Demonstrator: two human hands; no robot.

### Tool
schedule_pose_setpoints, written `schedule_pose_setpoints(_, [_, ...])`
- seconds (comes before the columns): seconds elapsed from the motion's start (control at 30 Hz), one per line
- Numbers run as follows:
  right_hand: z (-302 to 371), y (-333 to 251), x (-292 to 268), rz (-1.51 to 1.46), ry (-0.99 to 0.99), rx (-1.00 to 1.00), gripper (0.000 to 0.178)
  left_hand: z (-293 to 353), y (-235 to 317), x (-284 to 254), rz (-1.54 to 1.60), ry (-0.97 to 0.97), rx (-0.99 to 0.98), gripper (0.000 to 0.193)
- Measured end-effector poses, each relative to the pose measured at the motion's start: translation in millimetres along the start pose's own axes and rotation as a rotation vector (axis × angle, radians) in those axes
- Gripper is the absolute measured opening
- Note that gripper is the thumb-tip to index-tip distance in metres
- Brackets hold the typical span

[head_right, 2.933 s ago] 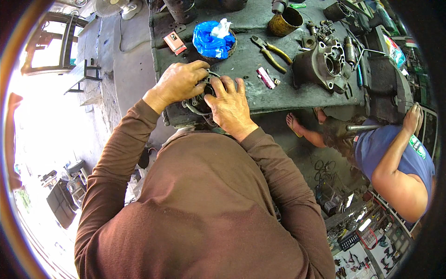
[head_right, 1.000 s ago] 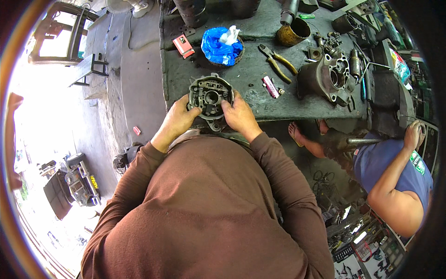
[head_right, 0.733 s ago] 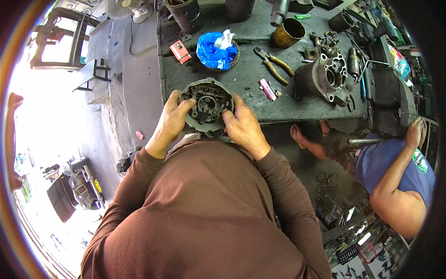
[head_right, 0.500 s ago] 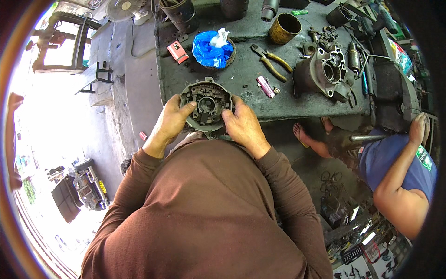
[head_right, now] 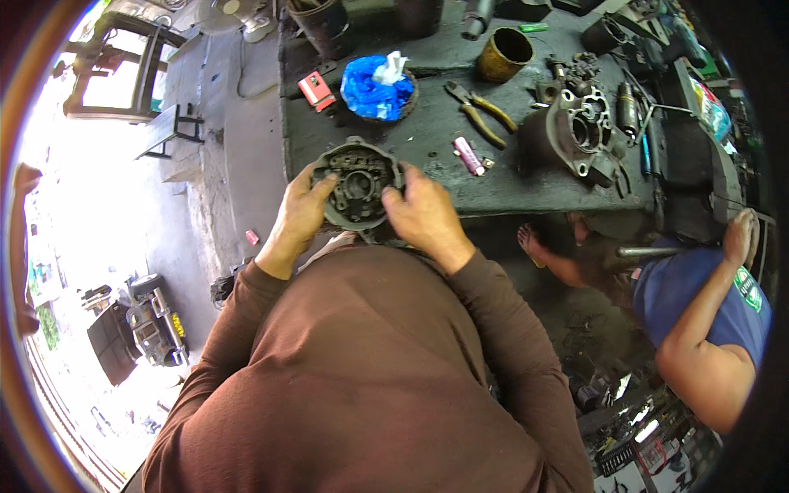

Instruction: The person assembles small mechanical components into a housing, using a screwdriver to adjust internal parts. They handle the housing and small metal pieces, then use a screwdriver to tighten or align components inside.

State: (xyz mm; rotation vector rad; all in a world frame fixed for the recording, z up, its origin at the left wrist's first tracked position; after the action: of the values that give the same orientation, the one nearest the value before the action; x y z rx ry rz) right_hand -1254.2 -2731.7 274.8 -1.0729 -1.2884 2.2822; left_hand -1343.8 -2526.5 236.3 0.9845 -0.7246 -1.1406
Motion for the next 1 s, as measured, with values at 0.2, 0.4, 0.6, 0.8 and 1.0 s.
schedule_pose_setpoints(0.2, [17,26,-4,-0.245,-0.277,-0.051,0.074,8,2,-23,-0.147,0.108,-0.001,0.041])
schedule_pose_setpoints(0.4, [50,100,-50,-0.177,0.017,0.148,0.057,15,3,-31,0.025,-0.034,-0.106,0.047])
schedule_pose_setpoints(0.6, [65,118,-68,-0.080,0.051,0.188,0.046,14,6,-10,0.042,0.003,-0.063,0.051])
schedule_pose_setpoints(0.8, [67,95,-60,0.102,-0.041,0.084,0.042,24,11,17,0.014,0.053,-0.041,0.053])
schedule_pose_setpoints(1.0, [66,70,-61,0.139,-0.041,-0.144,0.034,39,5,44,0.036,0.081,-0.069,0.055])
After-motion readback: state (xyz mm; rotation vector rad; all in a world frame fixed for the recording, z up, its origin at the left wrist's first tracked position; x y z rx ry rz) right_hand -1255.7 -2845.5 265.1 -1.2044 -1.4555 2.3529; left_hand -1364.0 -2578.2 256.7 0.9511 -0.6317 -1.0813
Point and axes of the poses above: each hand's wrist, its own z-axis away from the middle knuckle, its own x-axis out of the palm, y = z × x, the point moved 6 cm from there along -z, towards the middle knuckle, and after that the axes turned 8 degrees about -y, right-handed, at the moved point
